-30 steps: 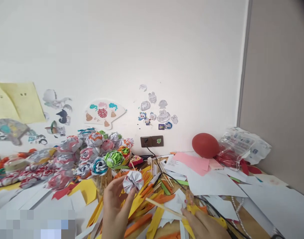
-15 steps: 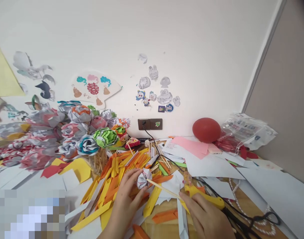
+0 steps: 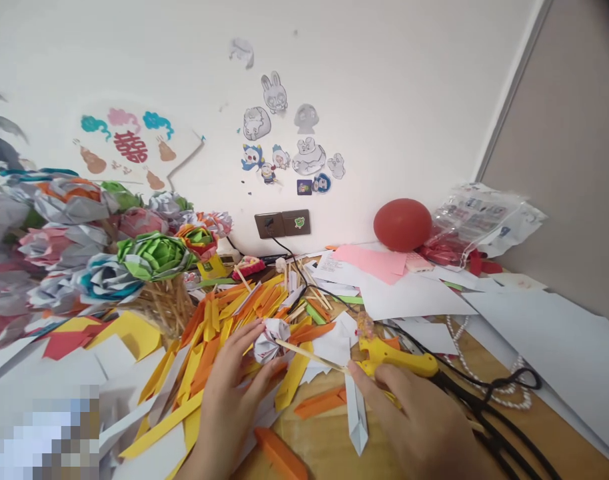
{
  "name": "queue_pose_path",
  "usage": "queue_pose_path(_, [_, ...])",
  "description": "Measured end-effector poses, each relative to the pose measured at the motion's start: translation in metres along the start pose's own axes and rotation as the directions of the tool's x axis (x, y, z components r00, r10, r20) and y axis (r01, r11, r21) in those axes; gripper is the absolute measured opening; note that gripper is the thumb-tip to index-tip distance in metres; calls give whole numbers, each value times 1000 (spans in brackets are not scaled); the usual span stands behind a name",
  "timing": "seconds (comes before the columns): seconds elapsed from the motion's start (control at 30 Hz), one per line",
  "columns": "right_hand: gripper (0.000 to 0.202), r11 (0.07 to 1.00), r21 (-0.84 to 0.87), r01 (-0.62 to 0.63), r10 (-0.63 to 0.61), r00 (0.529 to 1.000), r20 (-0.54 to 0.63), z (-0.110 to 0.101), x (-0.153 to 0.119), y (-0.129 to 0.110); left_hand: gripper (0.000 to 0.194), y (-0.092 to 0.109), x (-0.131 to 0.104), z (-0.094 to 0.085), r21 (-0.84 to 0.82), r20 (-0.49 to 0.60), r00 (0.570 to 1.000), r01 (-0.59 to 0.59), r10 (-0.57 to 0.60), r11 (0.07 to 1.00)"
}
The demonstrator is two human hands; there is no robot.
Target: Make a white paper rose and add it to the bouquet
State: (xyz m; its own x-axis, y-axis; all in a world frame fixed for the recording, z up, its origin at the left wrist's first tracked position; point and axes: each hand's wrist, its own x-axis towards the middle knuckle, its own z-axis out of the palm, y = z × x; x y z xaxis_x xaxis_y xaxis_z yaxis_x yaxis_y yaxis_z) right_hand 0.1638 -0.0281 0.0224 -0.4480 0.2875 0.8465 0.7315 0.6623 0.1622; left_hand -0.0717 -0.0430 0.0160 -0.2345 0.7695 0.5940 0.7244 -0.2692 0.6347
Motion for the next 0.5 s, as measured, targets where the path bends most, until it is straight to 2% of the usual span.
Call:
queue_pose_path(0.1, [30, 1000, -8, 29, -29, 999, 43, -5, 0, 0, 31, 4, -1, -1, 30, -41, 998, -38, 39, 999])
queue_pose_path(0.2, [31, 1000, 16, 7, -9, 992, 130, -5, -5, 0, 32, 8, -1, -3, 126, -28, 986, -160, 165, 979])
queue_pose_path(0.4, [37, 992, 104, -64, 37, 968, 246, -3, -12, -2, 42, 14, -1, -4, 276, -40, 917, -372, 397, 886])
queue_pose_path(0.5, [38, 985, 159, -67, 20, 959, 282, -4, -10, -3, 46, 16, -1, -5, 313, -32, 891, -421, 452, 851])
